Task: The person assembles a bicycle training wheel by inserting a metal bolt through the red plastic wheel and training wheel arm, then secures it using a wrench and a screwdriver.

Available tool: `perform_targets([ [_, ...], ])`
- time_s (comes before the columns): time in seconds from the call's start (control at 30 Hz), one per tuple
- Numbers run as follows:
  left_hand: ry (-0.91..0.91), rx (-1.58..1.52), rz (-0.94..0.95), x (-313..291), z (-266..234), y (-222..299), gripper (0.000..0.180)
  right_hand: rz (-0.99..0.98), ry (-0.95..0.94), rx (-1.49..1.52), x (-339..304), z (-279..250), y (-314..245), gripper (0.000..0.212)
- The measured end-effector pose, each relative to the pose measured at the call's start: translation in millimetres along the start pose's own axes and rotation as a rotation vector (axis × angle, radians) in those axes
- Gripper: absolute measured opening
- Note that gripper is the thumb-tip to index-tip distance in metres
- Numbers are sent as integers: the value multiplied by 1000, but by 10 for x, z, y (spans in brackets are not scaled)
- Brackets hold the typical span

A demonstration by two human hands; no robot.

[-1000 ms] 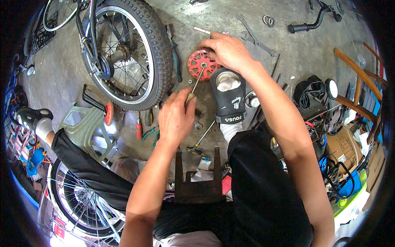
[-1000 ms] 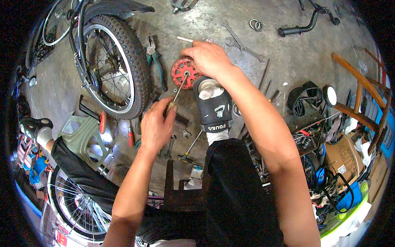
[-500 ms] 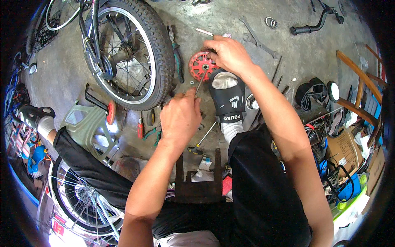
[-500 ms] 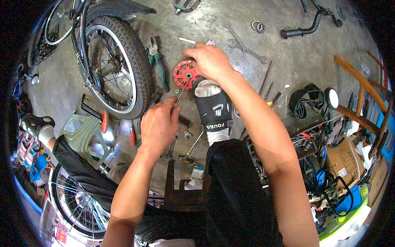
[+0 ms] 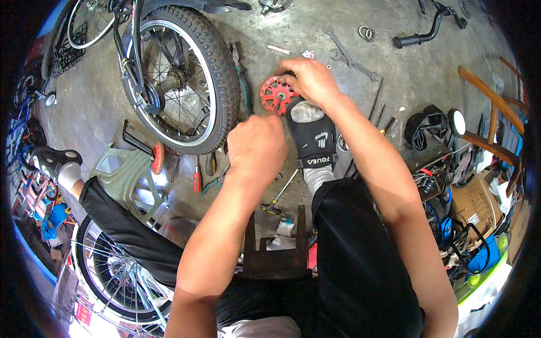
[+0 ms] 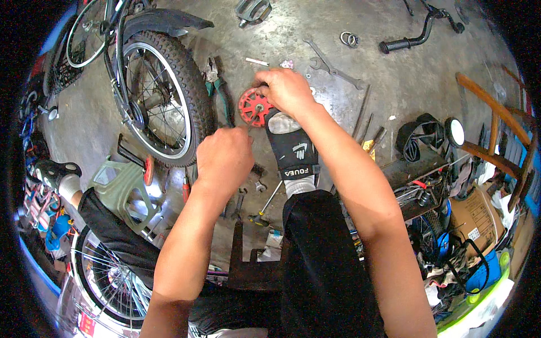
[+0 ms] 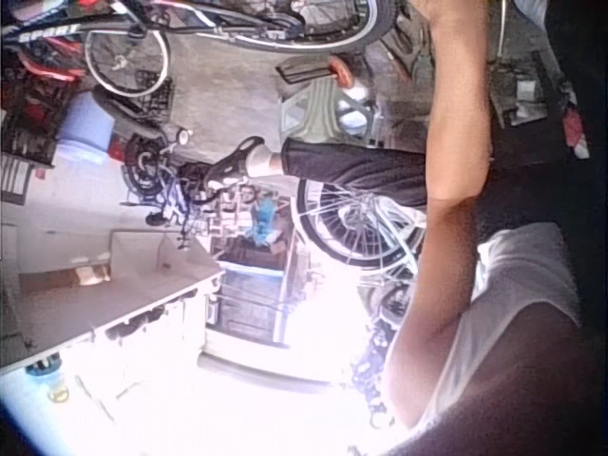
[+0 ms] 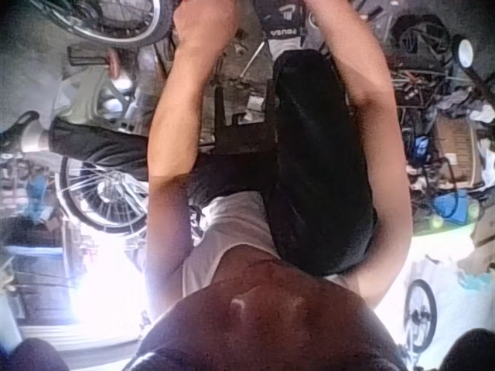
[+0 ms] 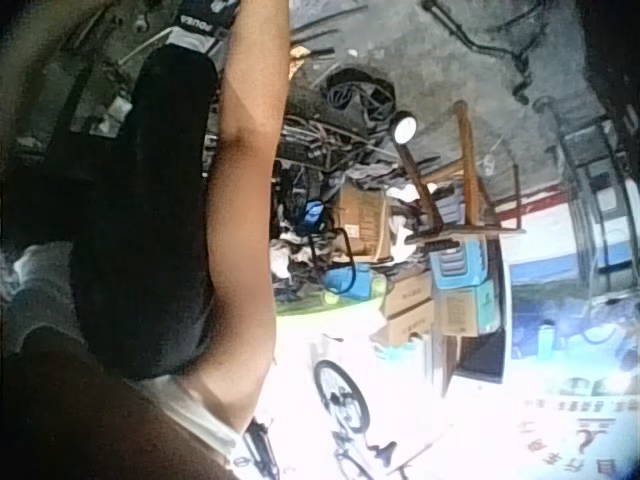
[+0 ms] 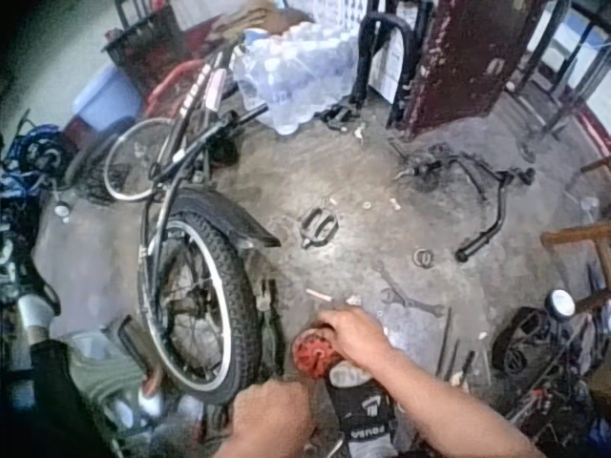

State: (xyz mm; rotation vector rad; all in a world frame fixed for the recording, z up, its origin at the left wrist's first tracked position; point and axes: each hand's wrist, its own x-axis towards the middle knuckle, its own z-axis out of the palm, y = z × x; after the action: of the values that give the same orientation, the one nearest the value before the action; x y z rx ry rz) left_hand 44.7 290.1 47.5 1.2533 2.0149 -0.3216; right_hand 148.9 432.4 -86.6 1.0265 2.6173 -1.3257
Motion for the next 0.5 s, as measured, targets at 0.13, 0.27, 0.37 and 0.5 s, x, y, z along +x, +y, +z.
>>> perform_targets([
  [0.13,-24,66,30,55,-112,117,14,32,81,-14,-15,93,28,21],
  [0.27,-14,67,37,82,-142,186,14,34,100,41,-52,132,27,19],
  [0.37,35,-6,33,-3,43,88,17,40,147,53,-90,154,9,17],
  [0.5,164,-19,32,-79,319,-61,21,72,158,21,-64,203,-34,17],
])
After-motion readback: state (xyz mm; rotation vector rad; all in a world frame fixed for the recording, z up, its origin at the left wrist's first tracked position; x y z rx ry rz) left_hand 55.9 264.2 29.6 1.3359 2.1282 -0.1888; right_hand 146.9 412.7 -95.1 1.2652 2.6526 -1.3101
